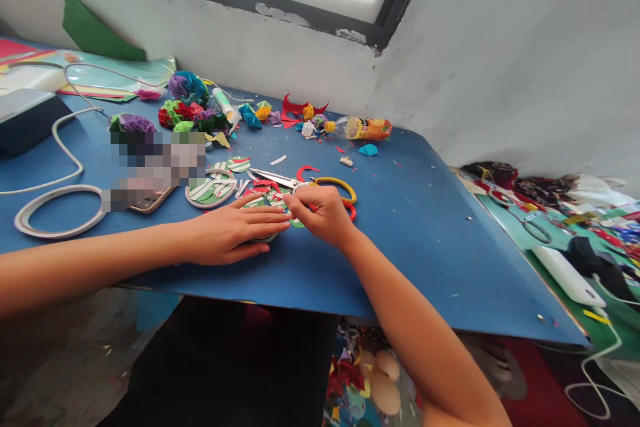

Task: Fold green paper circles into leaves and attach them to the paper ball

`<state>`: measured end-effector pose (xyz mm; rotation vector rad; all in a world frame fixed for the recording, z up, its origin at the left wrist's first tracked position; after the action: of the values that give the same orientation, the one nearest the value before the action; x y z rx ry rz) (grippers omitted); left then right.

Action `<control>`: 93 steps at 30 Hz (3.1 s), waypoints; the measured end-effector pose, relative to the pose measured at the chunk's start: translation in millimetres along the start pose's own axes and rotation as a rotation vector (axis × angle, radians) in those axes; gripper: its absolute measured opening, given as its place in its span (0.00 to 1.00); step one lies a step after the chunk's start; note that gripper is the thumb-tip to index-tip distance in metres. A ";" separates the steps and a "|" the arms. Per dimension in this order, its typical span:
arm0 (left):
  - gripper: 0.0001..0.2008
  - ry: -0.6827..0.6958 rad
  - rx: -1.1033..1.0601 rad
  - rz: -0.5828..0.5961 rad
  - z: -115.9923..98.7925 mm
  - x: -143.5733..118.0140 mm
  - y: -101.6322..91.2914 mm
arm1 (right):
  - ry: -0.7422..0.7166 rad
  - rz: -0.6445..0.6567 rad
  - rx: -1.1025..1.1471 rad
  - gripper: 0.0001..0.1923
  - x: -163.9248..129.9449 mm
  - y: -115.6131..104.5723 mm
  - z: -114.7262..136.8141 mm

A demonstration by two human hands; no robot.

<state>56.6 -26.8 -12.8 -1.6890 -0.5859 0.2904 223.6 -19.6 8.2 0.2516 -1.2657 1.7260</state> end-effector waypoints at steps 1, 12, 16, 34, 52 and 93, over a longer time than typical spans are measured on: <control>0.23 -0.019 0.002 -0.002 1.5 0.3 -0.2 | -0.001 0.003 -0.001 0.21 -0.2 -0.2 -0.2; 0.25 -0.124 0.038 0.012 1.7 1.9 7.0 | -0.022 0.043 -0.007 0.21 0.1 3.4 -1.7; 0.22 -0.010 0.017 -0.003 -2.3 1.2 4.4 | -0.020 0.052 -0.010 0.21 0.0 4.6 -2.3; 0.18 -0.331 -0.030 -0.044 43.9 6.6 -2.4 | 0.001 0.073 -0.027 0.21 -1.2 2.2 -2.5; 0.17 -0.513 -0.271 -0.168 46.5 7.9 -23.2 | 0.148 -0.034 -0.167 0.16 -3.7 -4.0 -13.3; 0.07 -0.420 -0.624 -0.397 37.5 6.7 -35.7 | 0.070 -0.054 -0.014 0.04 0.3 13.6 -6.6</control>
<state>35.8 12.1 15.0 -2.0587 -1.4165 0.1814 215.2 -14.2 -3.1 0.2141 -1.2090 1.6654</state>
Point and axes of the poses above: each hand's wrist, its own x-axis towards the middle knuckle, its own y-axis out of the palm, z = x × y, the point moved 3 cm from there along x, towards the middle knuckle, and after that the axes turned 15 degrees about -y, right-handed, at the moved point
